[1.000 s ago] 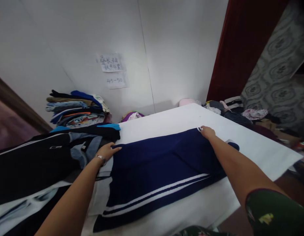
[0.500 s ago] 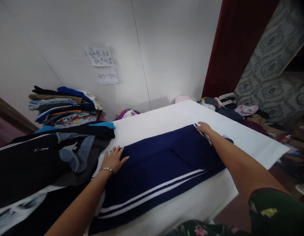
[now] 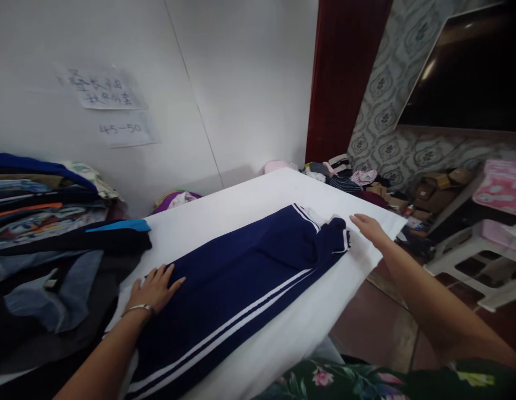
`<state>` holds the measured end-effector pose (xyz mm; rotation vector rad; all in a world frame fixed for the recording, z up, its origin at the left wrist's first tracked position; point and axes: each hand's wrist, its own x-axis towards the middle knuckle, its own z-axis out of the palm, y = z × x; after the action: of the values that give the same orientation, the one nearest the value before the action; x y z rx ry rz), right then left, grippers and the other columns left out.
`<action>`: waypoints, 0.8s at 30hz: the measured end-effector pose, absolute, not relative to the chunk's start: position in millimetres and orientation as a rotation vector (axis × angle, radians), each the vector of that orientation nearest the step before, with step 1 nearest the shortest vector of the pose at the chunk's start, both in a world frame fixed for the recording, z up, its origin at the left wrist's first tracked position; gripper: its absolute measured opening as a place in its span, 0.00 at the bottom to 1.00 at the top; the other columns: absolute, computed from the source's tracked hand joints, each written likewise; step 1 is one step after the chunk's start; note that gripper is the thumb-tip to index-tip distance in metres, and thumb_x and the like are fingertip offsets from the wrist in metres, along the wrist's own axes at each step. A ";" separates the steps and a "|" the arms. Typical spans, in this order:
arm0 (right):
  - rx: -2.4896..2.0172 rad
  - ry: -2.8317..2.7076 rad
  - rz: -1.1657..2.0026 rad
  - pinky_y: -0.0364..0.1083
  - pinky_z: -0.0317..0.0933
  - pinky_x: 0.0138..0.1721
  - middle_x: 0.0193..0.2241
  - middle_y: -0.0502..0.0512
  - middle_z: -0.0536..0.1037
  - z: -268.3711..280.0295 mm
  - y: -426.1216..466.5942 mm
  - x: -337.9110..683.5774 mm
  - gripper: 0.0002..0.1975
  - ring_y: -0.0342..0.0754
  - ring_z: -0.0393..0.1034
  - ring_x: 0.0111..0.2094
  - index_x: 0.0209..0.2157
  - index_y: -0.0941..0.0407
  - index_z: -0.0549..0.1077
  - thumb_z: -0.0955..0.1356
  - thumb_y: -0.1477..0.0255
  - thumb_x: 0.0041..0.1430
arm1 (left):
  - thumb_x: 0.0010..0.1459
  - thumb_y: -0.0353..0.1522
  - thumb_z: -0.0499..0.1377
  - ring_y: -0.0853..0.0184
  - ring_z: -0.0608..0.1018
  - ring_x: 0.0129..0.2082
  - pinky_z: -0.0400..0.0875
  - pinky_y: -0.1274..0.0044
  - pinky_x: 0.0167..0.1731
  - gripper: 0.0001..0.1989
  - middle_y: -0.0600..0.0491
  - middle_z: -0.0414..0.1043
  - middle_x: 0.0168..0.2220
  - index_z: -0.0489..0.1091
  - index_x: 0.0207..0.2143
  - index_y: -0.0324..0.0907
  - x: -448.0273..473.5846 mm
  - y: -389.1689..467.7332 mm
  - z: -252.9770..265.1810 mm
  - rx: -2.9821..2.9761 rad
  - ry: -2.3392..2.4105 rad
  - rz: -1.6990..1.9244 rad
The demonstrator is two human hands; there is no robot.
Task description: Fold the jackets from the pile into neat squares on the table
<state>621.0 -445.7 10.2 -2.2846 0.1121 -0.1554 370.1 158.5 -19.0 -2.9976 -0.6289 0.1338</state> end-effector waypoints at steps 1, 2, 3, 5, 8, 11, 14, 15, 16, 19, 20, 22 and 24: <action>-2.207 0.151 -0.078 0.52 0.66 0.44 0.47 0.65 0.76 6.1 -449.7 612.4 0.26 0.55 0.73 0.44 0.45 0.60 0.74 0.63 0.54 0.57 | 0.58 0.42 0.46 0.48 0.57 0.63 0.52 0.51 0.56 0.31 0.37 0.55 0.64 0.59 0.61 0.37 371.7 159.2 -17.3 -3.005 -0.630 0.138; -2.154 0.174 -0.028 0.51 0.67 0.42 0.45 0.65 0.77 3.0 -450.7 605.1 0.27 0.55 0.74 0.42 0.43 0.60 0.75 0.62 0.51 0.57 | 0.58 0.41 0.45 0.48 0.57 0.63 0.53 0.50 0.55 0.29 0.37 0.56 0.63 0.62 0.60 0.39 373.6 158.6 -14.8 -3.015 -0.636 0.130; -2.144 0.174 -0.016 0.51 0.67 0.41 0.43 0.64 0.78 1.2 -449.1 599.4 0.29 0.55 0.74 0.42 0.40 0.59 0.76 0.61 0.49 0.57 | 0.59 0.40 0.45 0.47 0.58 0.63 0.54 0.49 0.54 0.28 0.37 0.56 0.63 0.63 0.58 0.40 375.9 156.5 -11.6 -3.025 -0.648 0.109; -2.250 0.107 -0.133 0.52 0.65 0.44 0.41 0.63 0.79 1.8 -440.6 593.1 0.28 0.56 0.72 0.44 0.36 0.58 0.77 0.61 0.48 0.56 | 0.60 0.40 0.45 0.47 0.57 0.63 0.54 0.48 0.54 0.27 0.38 0.57 0.62 0.66 0.57 0.41 380.7 145.3 -3.6 -3.041 -0.673 0.033; -2.444 -0.125 -0.430 0.52 0.60 0.51 0.42 0.62 0.78 9.8 -421.3 594.6 0.24 0.56 0.69 0.47 0.37 0.57 0.77 0.61 0.52 0.57 | 0.59 0.42 0.48 0.50 0.56 0.64 0.52 0.52 0.58 0.27 0.40 0.56 0.63 0.65 0.57 0.40 385.8 109.6 9.2 -3.083 -0.646 -0.042; -2.571 -0.277 -0.468 0.51 0.58 0.53 0.48 0.61 0.75 17.1 -402.7 604.5 0.22 0.56 0.66 0.51 0.44 0.57 0.75 0.63 0.56 0.57 | 0.58 0.41 0.51 0.54 0.54 0.65 0.48 0.54 0.60 0.25 0.44 0.56 0.64 0.66 0.56 0.43 383.6 59.3 15.8 -3.189 -0.439 -0.053; -2.683 -0.118 -0.213 0.52 0.60 0.49 0.49 0.63 0.74 17.7 -393.6 617.4 0.23 0.58 0.67 0.51 0.47 0.57 0.74 0.66 0.57 0.54 | 0.58 0.40 0.52 0.55 0.54 0.65 0.45 0.54 0.61 0.23 0.46 0.57 0.64 0.67 0.54 0.45 373.1 12.1 12.5 -3.325 -0.174 -0.054; -2.687 -0.050 -0.125 0.52 0.62 0.47 0.46 0.64 0.76 16.7 -393.4 621.2 0.23 0.59 0.69 0.48 0.45 0.57 0.75 0.67 0.57 0.53 | 0.58 0.40 0.53 0.55 0.55 0.65 0.45 0.54 0.61 0.22 0.46 0.58 0.63 0.68 0.54 0.45 368.5 -0.3 9.7 -3.374 -0.101 -0.054; -2.676 -0.006 -0.058 0.51 0.63 0.44 0.43 0.64 0.78 15.5 -394.4 624.3 0.21 0.58 0.71 0.45 0.42 0.58 0.76 0.68 0.58 0.52 | 0.57 0.40 0.54 0.55 0.56 0.65 0.44 0.54 0.61 0.21 0.47 0.59 0.63 0.69 0.53 0.46 363.7 -10.6 6.6 -3.433 -0.042 -0.060; -2.618 0.001 -0.056 0.47 0.64 0.39 0.37 0.60 0.80 14.3 -400.6 627.1 0.15 0.54 0.73 0.38 0.37 0.58 0.77 0.68 0.63 0.50 | 0.52 0.39 0.60 0.53 0.58 0.64 0.41 0.52 0.61 0.19 0.47 0.64 0.60 0.73 0.47 0.49 350.8 -29.3 -0.8 -3.700 -0.007 -0.126; -2.602 -0.003 -0.089 0.46 0.64 0.39 0.38 0.58 0.80 15.6 -402.1 625.8 0.16 0.53 0.73 0.39 0.39 0.58 0.77 0.68 0.65 0.51 | 0.50 0.39 0.62 0.51 0.59 0.63 0.40 0.52 0.62 0.18 0.47 0.65 0.59 0.74 0.45 0.50 347.5 -32.4 -1.6 -3.816 -0.046 -0.157; -2.520 -0.029 -0.230 0.46 0.64 0.43 0.41 0.56 0.79 22.2 -402.0 620.1 0.18 0.51 0.72 0.42 0.45 0.57 0.75 0.65 0.67 0.52 | 0.45 0.38 0.66 0.50 0.59 0.63 0.35 0.53 0.62 0.17 0.46 0.67 0.57 0.76 0.40 0.51 343.1 -36.2 0.0 -4.043 -0.192 -0.217; -2.328 -0.109 -0.444 0.47 0.63 0.45 0.44 0.55 0.77 34.5 -396.3 610.5 0.20 0.50 0.71 0.44 0.48 0.57 0.72 0.64 0.67 0.54 | 0.41 0.35 0.69 0.50 0.58 0.64 0.34 0.56 0.63 0.17 0.47 0.68 0.56 0.77 0.38 0.52 341.7 -39.0 5.5 -4.207 -0.371 -0.265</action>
<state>610.5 -396.3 34.5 -2.3282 -0.1090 -0.4440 341.7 -39.0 5.5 -4.2073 -0.3714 -0.2648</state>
